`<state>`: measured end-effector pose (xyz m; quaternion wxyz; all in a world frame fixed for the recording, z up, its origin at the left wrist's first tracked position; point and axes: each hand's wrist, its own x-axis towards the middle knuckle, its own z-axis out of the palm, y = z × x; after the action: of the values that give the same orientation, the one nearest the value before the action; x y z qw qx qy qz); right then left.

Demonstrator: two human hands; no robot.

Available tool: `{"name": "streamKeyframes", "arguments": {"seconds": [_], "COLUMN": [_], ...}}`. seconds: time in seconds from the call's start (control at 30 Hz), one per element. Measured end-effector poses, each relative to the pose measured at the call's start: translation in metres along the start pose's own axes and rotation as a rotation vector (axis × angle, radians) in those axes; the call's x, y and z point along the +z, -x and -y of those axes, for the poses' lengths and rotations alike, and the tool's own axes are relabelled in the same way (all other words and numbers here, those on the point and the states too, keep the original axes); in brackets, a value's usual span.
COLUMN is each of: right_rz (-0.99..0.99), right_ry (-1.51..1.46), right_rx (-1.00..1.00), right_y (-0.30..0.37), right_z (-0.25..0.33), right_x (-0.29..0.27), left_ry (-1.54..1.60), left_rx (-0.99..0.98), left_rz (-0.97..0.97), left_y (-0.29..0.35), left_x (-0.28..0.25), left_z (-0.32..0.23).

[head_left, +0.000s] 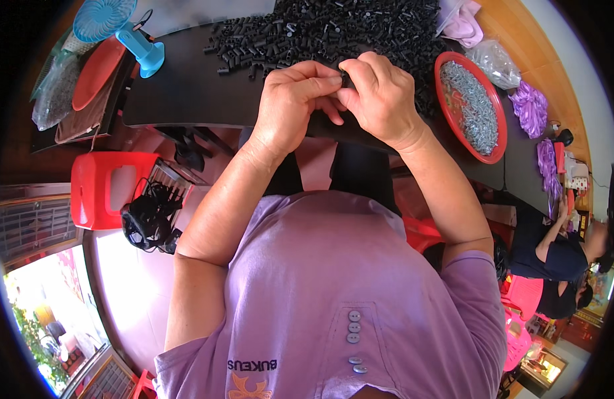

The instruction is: The person assembles small metal pins into plastic housings by hand at a workbench.

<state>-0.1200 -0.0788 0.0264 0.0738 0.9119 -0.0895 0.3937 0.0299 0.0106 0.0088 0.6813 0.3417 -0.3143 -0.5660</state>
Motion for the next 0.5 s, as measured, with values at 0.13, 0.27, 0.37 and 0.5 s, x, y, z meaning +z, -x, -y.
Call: {"name": "streamKeyframes", "arguments": {"seconds": [0.13, 0.27, 0.37, 0.5], "right_rz": [0.001, -0.039, -0.06, -0.115], "right_ry": [-0.021, -0.006, -0.005, 0.026], "right_rx": [-0.012, -0.029, -0.028, -0.067], "right_y": [0.001, 0.006, 0.009, 0.011], "right_z": [-0.001, -0.004, -0.004, -0.009], "right_x": [-0.001, 0.001, 0.004, 0.01], "left_ry": [-0.083, -0.111, -0.177, -0.209], "left_rx": [-0.006, 0.009, 0.032, 0.032], "left_rz": [0.003, -0.025, -0.014, -0.012], "left_y": [0.0, 0.001, 0.0, 0.0], "left_x": [0.0, 0.006, 0.005, 0.005], "left_z": [0.002, 0.002, 0.005, 0.004]}}
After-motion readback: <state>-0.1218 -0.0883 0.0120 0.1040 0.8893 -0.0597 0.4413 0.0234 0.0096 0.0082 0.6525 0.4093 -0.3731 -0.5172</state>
